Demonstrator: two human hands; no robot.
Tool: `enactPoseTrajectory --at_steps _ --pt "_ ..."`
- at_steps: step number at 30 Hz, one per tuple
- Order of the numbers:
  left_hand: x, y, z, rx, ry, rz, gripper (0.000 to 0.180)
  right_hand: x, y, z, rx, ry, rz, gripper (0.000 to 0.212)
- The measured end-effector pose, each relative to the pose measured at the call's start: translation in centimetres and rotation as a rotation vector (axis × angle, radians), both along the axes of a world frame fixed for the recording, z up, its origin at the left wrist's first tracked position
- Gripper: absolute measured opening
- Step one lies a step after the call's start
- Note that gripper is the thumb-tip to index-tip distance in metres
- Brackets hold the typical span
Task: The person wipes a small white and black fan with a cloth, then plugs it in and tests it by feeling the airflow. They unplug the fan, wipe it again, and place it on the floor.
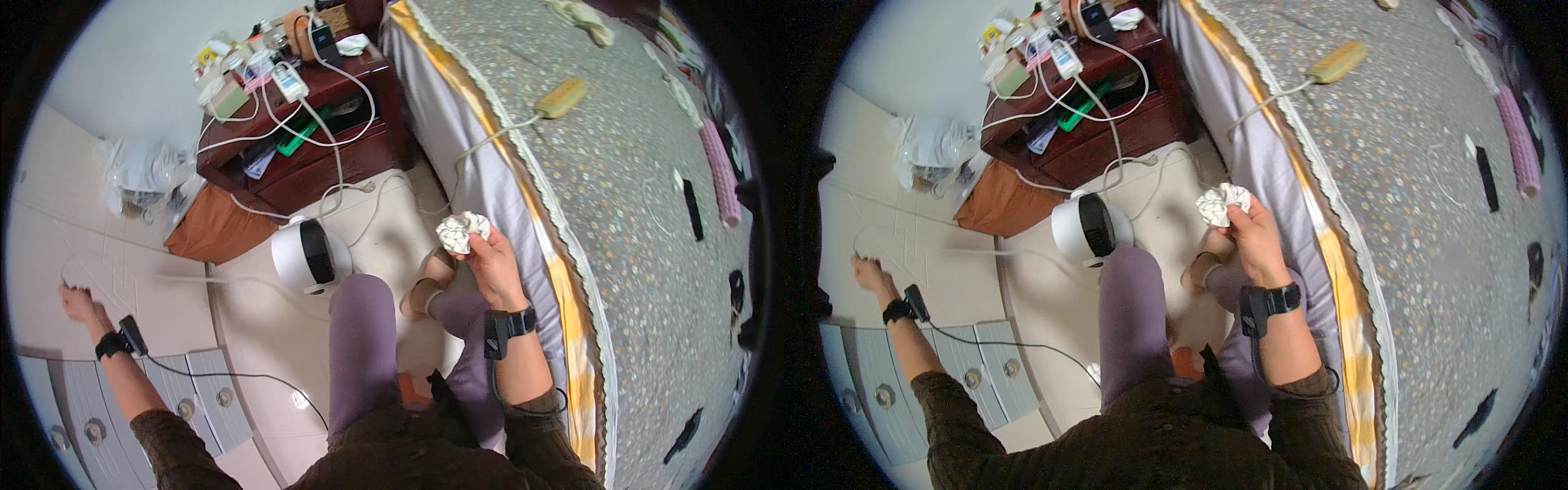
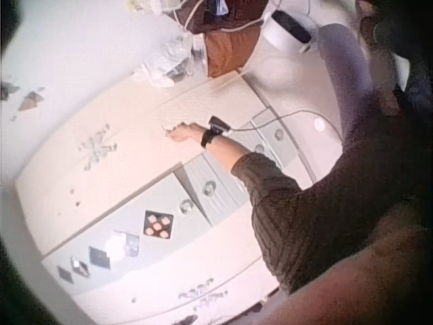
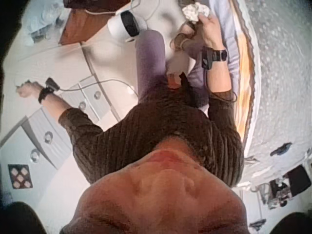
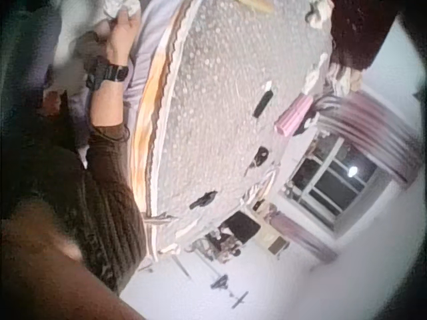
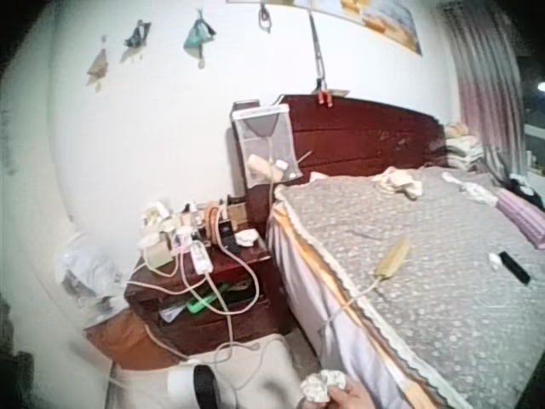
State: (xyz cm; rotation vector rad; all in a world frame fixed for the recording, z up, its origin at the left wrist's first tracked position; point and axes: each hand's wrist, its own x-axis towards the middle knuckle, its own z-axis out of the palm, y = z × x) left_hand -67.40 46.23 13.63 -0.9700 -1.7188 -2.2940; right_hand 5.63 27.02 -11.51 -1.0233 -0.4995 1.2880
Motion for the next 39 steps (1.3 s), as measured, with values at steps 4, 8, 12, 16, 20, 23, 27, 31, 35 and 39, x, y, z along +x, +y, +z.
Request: enactPoseTrajectory --at_steps 4,8,12,16,20,23,27,31,35,39 --pt "-3.4 -0.7 -4.5 -0.268 0.148 -0.068 0.035 0.0 -2.0 1.7 0.121 0.186 0.012 0.038" --pt "-1.1 2.7 -15.3 -0.475 0.181 -0.258 0.026 -0.8 -5.2 3.6 0.132 0.161 -0.048 0.033" --pt "6.8 3.7 -23.1 -0.712 0.603 -0.493 0.036 -1.5 -8.7 5.2 0.123 0.109 -0.098 0.026" --pt "24.9 0.3 -22.4 -0.498 1.099 -0.509 0.050 -1.7 -12.5 6.4 0.078 -0.015 -0.232 0.025" --pt "44.4 -12.8 -19.3 -0.664 0.279 -1.712 0.043 -3.4 -14.2 7.3 0.060 -0.229 -0.187 0.025" --pt "52.9 -21.6 -17.9 -0.655 0.129 -2.066 0.036 -4.9 -14.7 7.5 0.174 -0.410 -0.206 0.022" --pt "56.8 -25.0 -18.4 -0.652 -0.080 -2.170 0.035 -4.8 -16.7 7.8 0.198 -0.634 -0.368 0.018" --pt "57.6 -23.8 -19.9 -0.597 -0.541 -2.169 0.028 -5.3 -18.9 9.0 0.165 -0.698 -0.430 0.010" --pt "57.6 -22.7 -19.2 -0.660 -0.650 -2.018 0.018 -5.2 -21.5 10.5 0.173 -0.156 -0.519 0.019" --pt "56.9 -23.6 -18.2 -0.649 -0.585 -2.277 0.012 -6.2 -21.4 11.6 0.183 -0.151 -0.505 0.016"
